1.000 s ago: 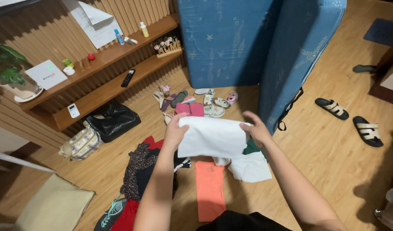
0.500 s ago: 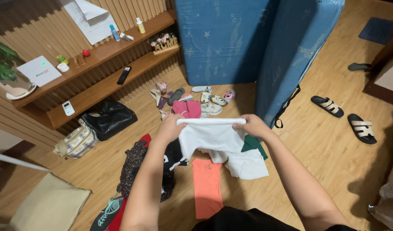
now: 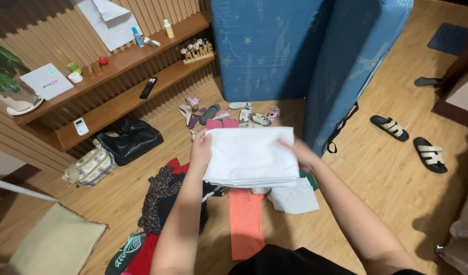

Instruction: The person folds a coral-colored t-shirt and a white t-shirt on the floor. They smooth out the fabric, fold the sleeves and sides, and then fold the shirts in half before placing them on a pile.

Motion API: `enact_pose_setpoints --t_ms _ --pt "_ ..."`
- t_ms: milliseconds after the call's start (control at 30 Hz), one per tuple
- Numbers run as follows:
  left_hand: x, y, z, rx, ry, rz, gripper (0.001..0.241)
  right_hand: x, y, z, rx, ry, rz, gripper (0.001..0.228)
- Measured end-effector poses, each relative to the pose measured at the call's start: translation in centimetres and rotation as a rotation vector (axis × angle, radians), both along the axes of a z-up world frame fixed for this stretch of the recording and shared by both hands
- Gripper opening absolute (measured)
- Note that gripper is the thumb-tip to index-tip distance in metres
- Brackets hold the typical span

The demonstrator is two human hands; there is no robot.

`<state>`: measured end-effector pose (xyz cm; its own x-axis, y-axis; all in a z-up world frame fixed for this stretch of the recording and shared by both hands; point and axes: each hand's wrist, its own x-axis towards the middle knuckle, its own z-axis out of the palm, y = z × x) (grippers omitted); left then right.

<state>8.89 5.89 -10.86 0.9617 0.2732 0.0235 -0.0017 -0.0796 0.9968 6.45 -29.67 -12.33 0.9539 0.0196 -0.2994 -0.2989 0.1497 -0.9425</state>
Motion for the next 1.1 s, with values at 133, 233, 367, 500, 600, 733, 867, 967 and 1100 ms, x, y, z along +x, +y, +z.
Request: enact_pose_setpoints --t_ms 133,233,367,500,600,733,867,967,1100 --pt "-0.7 0.7 0.2 -0.121 0.009 0.021 0.052 -2.8 1.5 0.8 0.068 0.083 0.185 0.061" --pt "-3.0 0.8 0.6 -0.33 0.234 -0.191 0.084 -3.1 1.6 1.3 0.277 0.136 0.042 0.068" --pt "-2.4 2.0 -4.3 -0.383 0.31 -0.34 0.078 -4.3 2.0 2.9 0.389 0.167 0.055 0.08" --pt "-2.5 3.7 -7.2 -0.435 0.311 -0.274 0.075 -4.9 3.3 3.9 0.399 0.14 0.1 0.089" --pt "-5.2 4.4 -9.4 -0.276 0.415 -0.382 0.075 -3.7 3.7 2.8 0.437 0.129 0.086 0.09" --pt "-4.8 2.9 -8.1 -0.502 0.262 -0.274 0.076 -3.7 4.4 -0.1 0.28 0.246 0.182 0.086" --pt "-4.4 2.3 -10.0 -0.447 0.248 -0.222 0.089 -1.6 3.4 -4.7 0.089 0.232 0.15 0.09" --pt "-4.5 0.3 -8.4 -0.477 0.196 -0.155 0.09 0.6 2.5 -7.0 0.264 0.176 -0.004 0.079" --pt "-6.9 -4.0 -3.4 -0.627 0.111 -0.017 0.088 3.6 1.6 -14.7 0.798 0.114 -0.15 0.074"
